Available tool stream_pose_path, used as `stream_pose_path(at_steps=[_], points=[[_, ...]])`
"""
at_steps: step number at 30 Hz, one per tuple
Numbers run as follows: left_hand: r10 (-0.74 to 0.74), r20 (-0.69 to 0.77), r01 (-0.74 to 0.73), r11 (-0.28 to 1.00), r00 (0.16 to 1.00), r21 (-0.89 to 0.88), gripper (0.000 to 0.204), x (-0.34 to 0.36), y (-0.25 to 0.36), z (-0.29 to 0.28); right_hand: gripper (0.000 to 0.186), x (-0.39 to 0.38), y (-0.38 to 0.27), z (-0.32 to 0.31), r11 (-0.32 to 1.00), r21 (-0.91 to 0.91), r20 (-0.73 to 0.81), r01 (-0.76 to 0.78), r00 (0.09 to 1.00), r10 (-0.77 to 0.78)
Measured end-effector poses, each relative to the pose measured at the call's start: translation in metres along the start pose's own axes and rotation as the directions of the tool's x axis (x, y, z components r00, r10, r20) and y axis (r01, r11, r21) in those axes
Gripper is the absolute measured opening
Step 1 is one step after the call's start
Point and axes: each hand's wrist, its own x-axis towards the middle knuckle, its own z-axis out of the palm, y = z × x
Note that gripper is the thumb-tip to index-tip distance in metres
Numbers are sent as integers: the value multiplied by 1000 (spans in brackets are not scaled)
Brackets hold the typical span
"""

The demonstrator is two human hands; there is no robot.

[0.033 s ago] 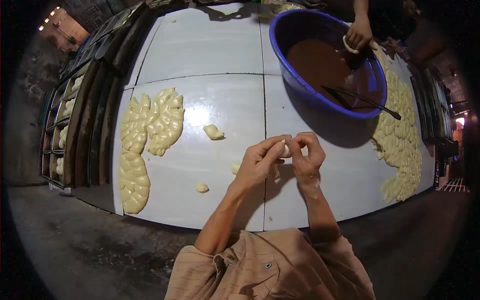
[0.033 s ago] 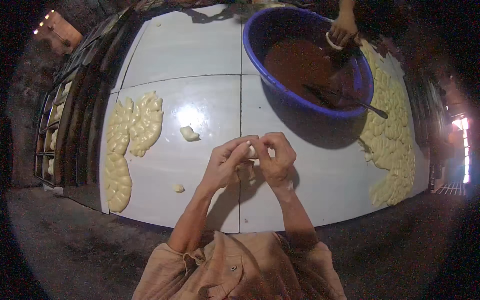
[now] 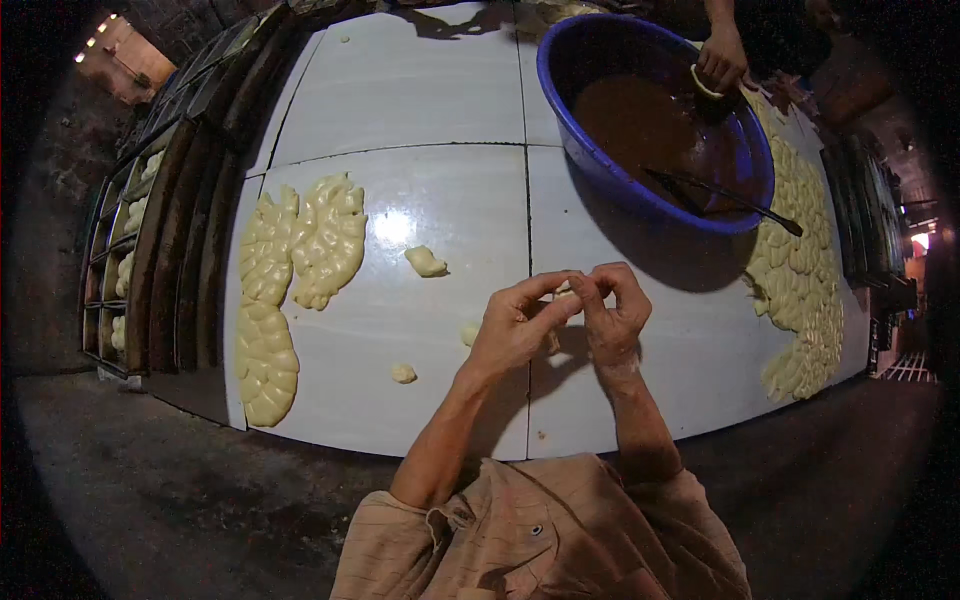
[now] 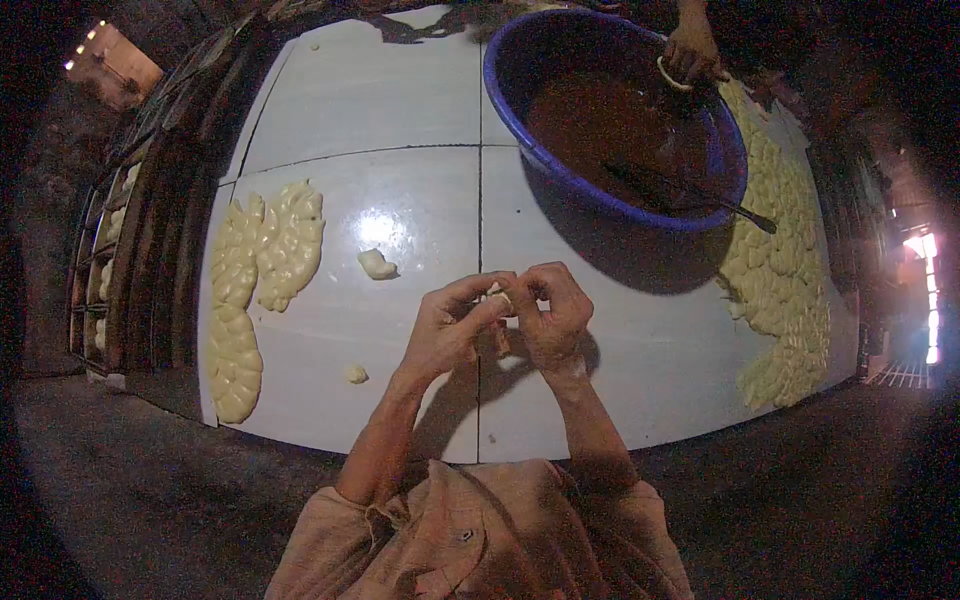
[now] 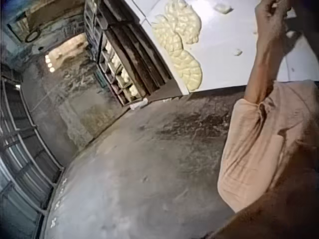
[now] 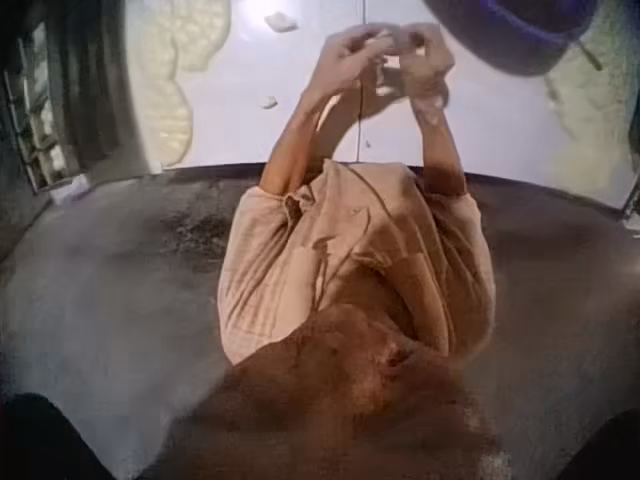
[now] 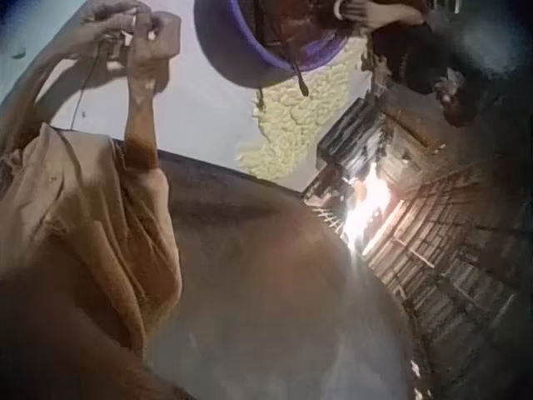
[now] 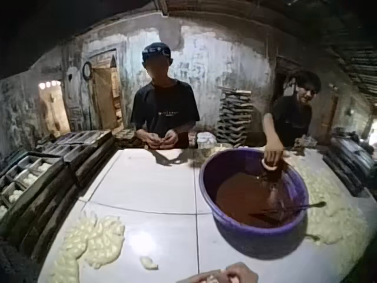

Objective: The person fills pieces of dough with paste, shapes them into rolls by hand, and places the shaped dough rolls into baking pans.

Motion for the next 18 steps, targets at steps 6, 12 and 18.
stream_pose_path(at_steps=[6,12,18], points=[[-158,-45,161,984,986,73,28,-4,10,-9,25,4,-37,-19,998,-61,231,17,973,-2],[-110,-321,199,945,941,259,45,-20,21,-31,29,-27,-4,-61,849,72,404,-523,793,455],[336,-600,367,549,726,751,55,-14,13,-114,21,-38,20,-50,859,-203,591,-469,641,490]])
